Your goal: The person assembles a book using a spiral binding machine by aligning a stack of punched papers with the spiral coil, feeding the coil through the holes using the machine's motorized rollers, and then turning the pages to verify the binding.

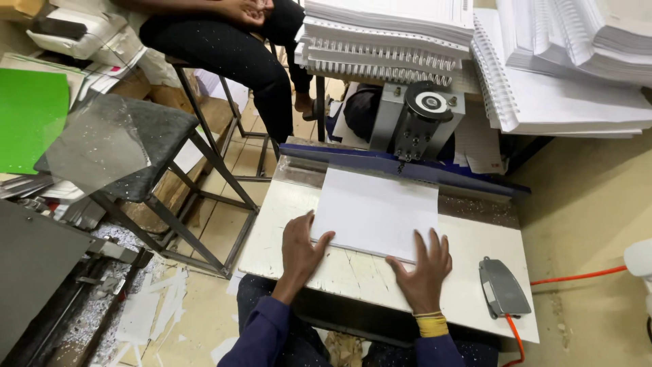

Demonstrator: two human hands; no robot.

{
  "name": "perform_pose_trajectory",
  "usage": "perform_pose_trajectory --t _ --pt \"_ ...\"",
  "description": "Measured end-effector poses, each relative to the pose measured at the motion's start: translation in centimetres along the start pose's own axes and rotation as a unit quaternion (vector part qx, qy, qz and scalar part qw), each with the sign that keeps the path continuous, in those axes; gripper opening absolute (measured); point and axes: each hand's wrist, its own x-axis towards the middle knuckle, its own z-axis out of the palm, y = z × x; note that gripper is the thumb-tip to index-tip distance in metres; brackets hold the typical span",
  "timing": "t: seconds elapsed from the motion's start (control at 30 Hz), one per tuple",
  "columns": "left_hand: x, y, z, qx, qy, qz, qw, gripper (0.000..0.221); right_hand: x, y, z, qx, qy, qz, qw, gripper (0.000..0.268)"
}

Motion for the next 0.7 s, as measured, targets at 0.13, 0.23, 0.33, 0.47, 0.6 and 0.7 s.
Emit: perform_pose_trajectory --t 0.13,0.23,0.33,0.47,0.6,0.7 --pt "-1.1 -0.6 0.7 -0.006 -0.030 -0.029 0.999 0.075 -1.0 0.0 -1.0 0.029 -0.066 0.113 0.991 0.097" --pt "-2.6 -1.0 0.9 -0.005 -0.036 -0.049 0.998 0.074 -2.6 0.6 -1.5 0.062 -0.068 0.121 0.988 0.084" --pt "-3.5 -1.3 1.2 0.013 -0.031 -0.064 0.997 0.072 -3.1 1.3 -2.0 0.080 -0.073 0.106 0.988 0.079" --pt "-3.7 -1.9 0.7 0.055 -0.047 -0.067 0.995 0.069 -3.3 1.3 -2.3 0.107 -0.076 0.106 0.986 0.072" --pt "1.4 0.2 -2.7 0.008 -0.084 -0.154 0.984 0.060 0.8 2.0 -5.5 0.218 -0.090 0.258 0.937 0.083" --pt "6.2 -0.6 -2.4 0.064 -0.075 -0.162 0.982 0.071 4.0 5.0 -3.7 0.094 -0.103 0.275 0.951 0.098"
